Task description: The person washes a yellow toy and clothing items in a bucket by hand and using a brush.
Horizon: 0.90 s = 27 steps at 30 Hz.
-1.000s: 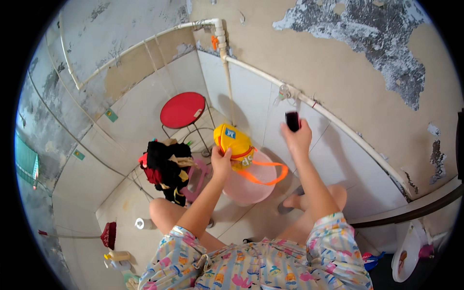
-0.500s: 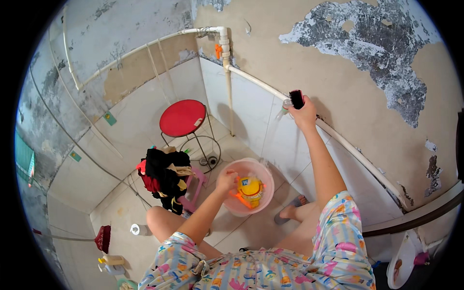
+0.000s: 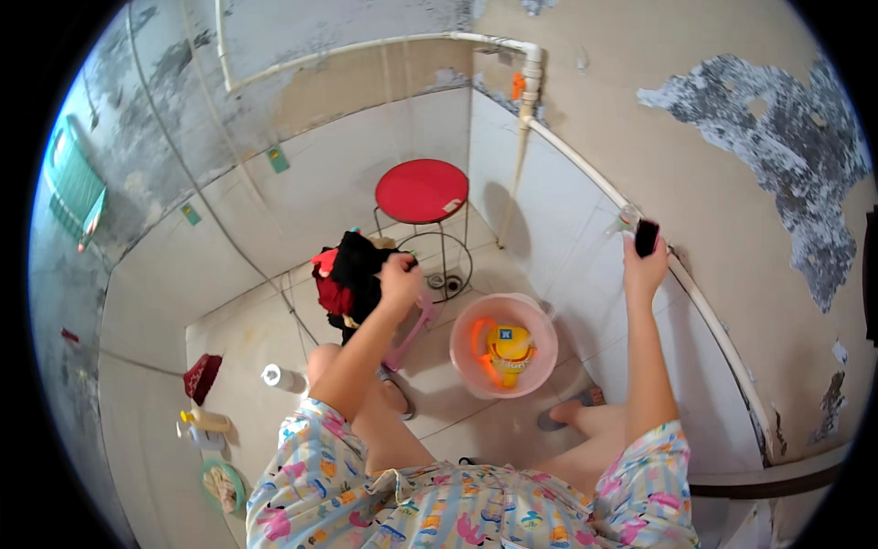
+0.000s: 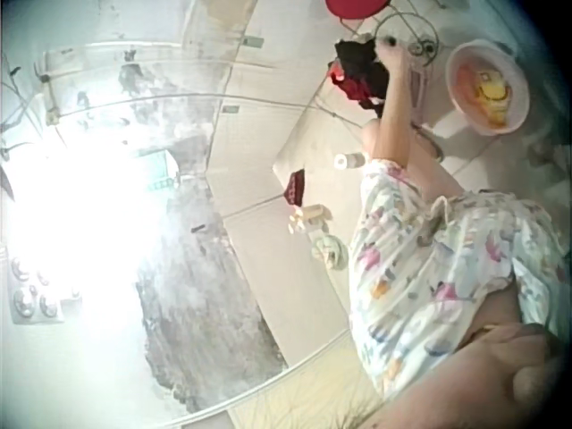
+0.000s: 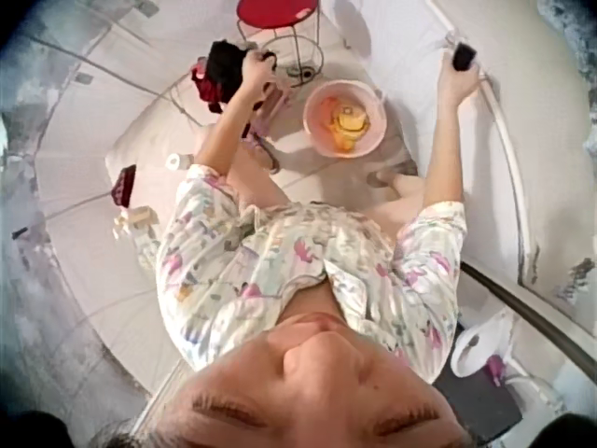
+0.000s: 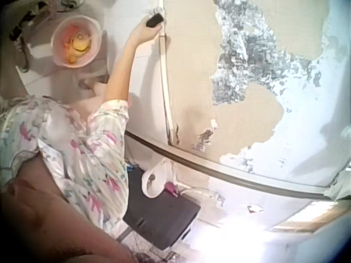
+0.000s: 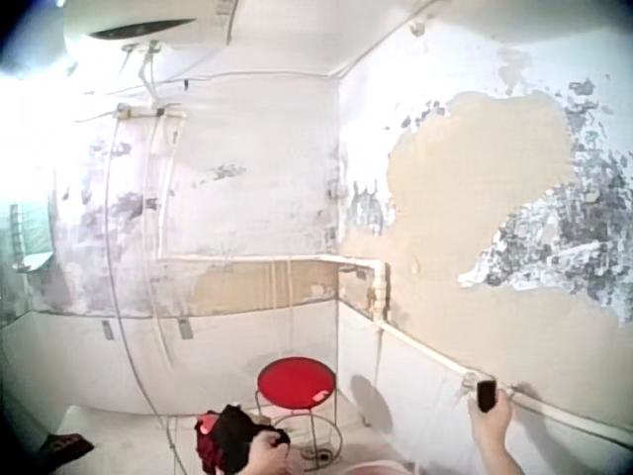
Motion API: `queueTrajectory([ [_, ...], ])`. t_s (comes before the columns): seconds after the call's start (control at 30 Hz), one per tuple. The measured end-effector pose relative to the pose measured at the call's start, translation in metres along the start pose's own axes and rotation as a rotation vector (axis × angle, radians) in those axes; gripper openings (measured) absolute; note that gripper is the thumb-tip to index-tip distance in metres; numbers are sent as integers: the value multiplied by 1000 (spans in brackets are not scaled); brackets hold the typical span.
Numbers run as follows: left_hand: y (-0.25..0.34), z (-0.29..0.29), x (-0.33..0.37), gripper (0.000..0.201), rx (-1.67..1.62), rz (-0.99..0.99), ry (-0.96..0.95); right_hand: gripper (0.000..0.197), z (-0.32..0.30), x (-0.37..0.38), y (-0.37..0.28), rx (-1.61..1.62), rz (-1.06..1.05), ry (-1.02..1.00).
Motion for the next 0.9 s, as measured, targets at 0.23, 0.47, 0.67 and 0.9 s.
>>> queueTrajectory([
  [0.23, -5, -108, 49, 67, 670, -135, 193, 26, 5, -145, 3, 149, 322, -326],
  [0.47, 36, -89, 62, 35, 463, 329, 30, 27, -7, -176, -30, 131, 331, -501],
  [0.67, 119, -42, 3, 43, -55, 266, -214, 33, 12, -147, -123, 419, 166, -642],
  [0.9, 181, 4, -59, 36, -5, 520, -372, 39, 59, -104, -142, 537, 25, -732],
])
Point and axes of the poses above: each hand's wrist, its own x-axis towards the middle knuckle, its own z-axis out of the palm, y = z × x, the point moved 5 cm from there along x, towards the middle knuckle, and after that the axes turned 10 degrees about y, right-handed, at the moved point
